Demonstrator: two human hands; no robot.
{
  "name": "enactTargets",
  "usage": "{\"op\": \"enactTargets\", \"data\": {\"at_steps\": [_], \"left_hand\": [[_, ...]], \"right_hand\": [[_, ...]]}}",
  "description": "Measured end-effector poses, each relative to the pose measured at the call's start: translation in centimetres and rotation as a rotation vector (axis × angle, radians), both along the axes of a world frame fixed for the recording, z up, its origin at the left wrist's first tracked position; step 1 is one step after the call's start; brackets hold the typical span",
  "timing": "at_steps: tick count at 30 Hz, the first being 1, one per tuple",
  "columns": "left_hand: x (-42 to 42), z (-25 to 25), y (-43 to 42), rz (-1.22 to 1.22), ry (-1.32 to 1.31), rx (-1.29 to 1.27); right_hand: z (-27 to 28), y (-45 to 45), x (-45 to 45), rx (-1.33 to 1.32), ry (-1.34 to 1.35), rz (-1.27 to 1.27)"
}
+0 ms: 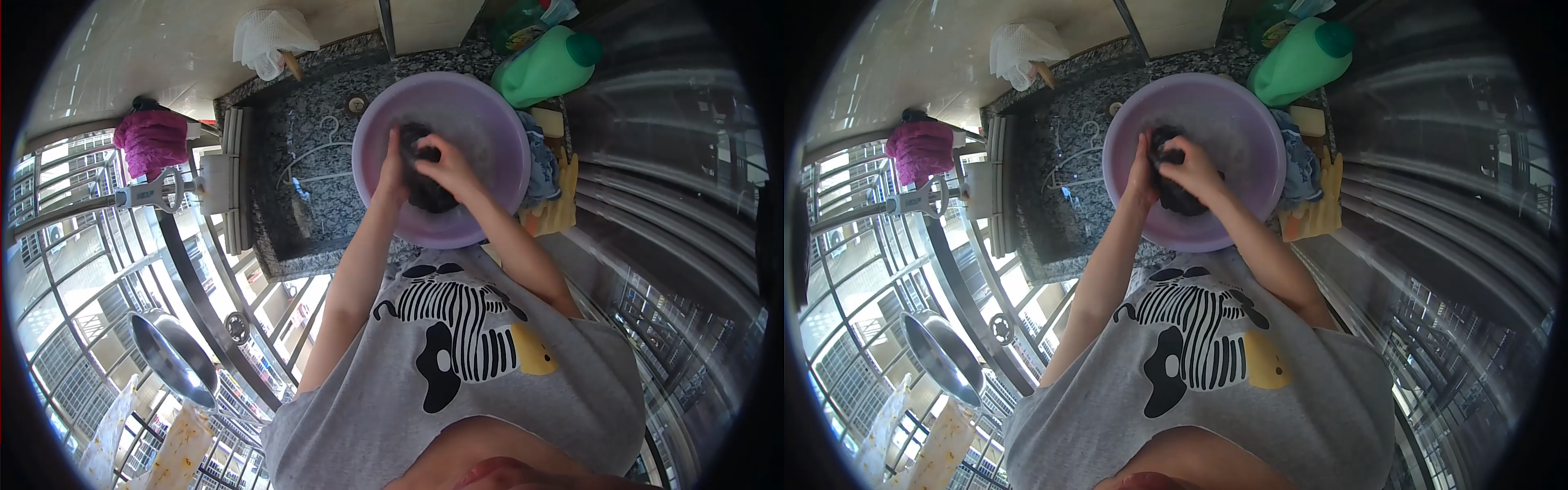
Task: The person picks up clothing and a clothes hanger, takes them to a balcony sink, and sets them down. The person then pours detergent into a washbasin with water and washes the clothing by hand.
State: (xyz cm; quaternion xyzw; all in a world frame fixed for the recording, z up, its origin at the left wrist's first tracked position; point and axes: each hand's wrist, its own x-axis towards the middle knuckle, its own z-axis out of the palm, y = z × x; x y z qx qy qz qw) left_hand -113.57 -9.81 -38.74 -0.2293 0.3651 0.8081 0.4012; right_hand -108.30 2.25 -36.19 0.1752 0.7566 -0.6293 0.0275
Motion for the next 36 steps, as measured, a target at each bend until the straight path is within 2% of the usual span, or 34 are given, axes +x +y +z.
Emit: {"op": "enactTargets", "data": {"at_steps": [2,4,6,7,9,10,11,13,14,16,17,19,21,23,25,26,27,28,29,32,35,36], "left_hand": [[-0.3,-3.1,0.2,-0.010,-0.007,0.038],[1.4,-6.7,0.0,-0.002,-0.142,-0.087],[2.8,-9.1,0.2,0.013,-0.273,-0.213],[2.7,-6.9,0.8,-0.085,-0.125,-0.287],[2.6,-2.0,1.8,-0.286,0.167,-0.429],[2.5,-0.7,2.1,-0.350,0.169,-0.506],[2.2,0.3,1.9,-0.427,0.357,-0.573],[1.5,1.8,0.2,-0.577,0.738,-0.698],[1.0,1.9,-0.8,-0.514,0.822,-0.740],[0.5,2.0,-2.5,-0.391,0.982,-0.822],[0.6,1.1,-2.8,-0.371,0.921,-0.860],[0.8,-1.0,-3.1,-0.330,0.803,-0.928],[0.6,-1.2,-2.3,-0.238,0.527,-0.640],[0.6,-0.5,-0.8,-0.149,0.249,-0.353],[0.4,-0.3,0.0,-0.051,-0.029,-0.066],[0.3,-0.5,0.0,-0.053,-0.063,0.033],[0.2,-0.8,0.0,-0.054,-0.097,0.130],[0.4,-1.0,-0.2,-0.056,-0.134,0.227],[0.7,-1.3,-0.1,-0.048,-0.122,0.188],[2.0,-2.6,1.2,-0.015,-0.076,0.076],[3.3,-3.2,2.2,0.006,-0.033,-0.033],[3.4,-0.2,2.2,-0.195,0.067,-0.296]], "right_hand": [[2.9,-2.9,1.1,0.176,0.120,0.038],[5.0,-3.9,0.6,0.353,0.168,-0.009],[3.7,-2.8,-0.9,0.547,0.221,-0.112],[2.8,-1.9,-1.7,0.646,0.246,-0.167],[1.1,0.6,-2.1,0.765,0.130,-0.211],[0.4,1.9,-2.1,0.817,0.071,-0.227],[-0.3,3.3,-1.6,0.870,0.015,-0.244],[-2.5,6.2,1.3,1.055,-0.094,-0.072],[-3.2,7.2,2.2,1.144,-0.146,0.022],[-0.2,8.6,2.8,1.155,-0.297,0.244],[1.3,8.8,2.7,1.154,-0.370,0.355],[0.6,8.1,1.2,1.023,-0.303,0.156],[-2.6,6.1,0.2,0.785,-0.188,-0.078],[-3.6,2.9,-0.7,0.723,-0.154,0.008],[-4.8,1.7,-1.2,0.391,-0.028,0.103],[-5.4,1.1,-1.5,0.224,0.033,0.150],[-0.2,-0.9,-0.9,0.387,-0.004,0.079],[4.0,-2.5,-0.4,0.419,-0.020,0.080],[6.2,-3.4,-0.4,0.454,-0.032,0.080],[5.4,-3.9,-1.4,0.723,0.181,-0.003],[3.6,-1.3,-3.8,0.789,0.029,-0.012],[2.6,-0.1,-4.1,0.800,0.046,-0.011]]}}
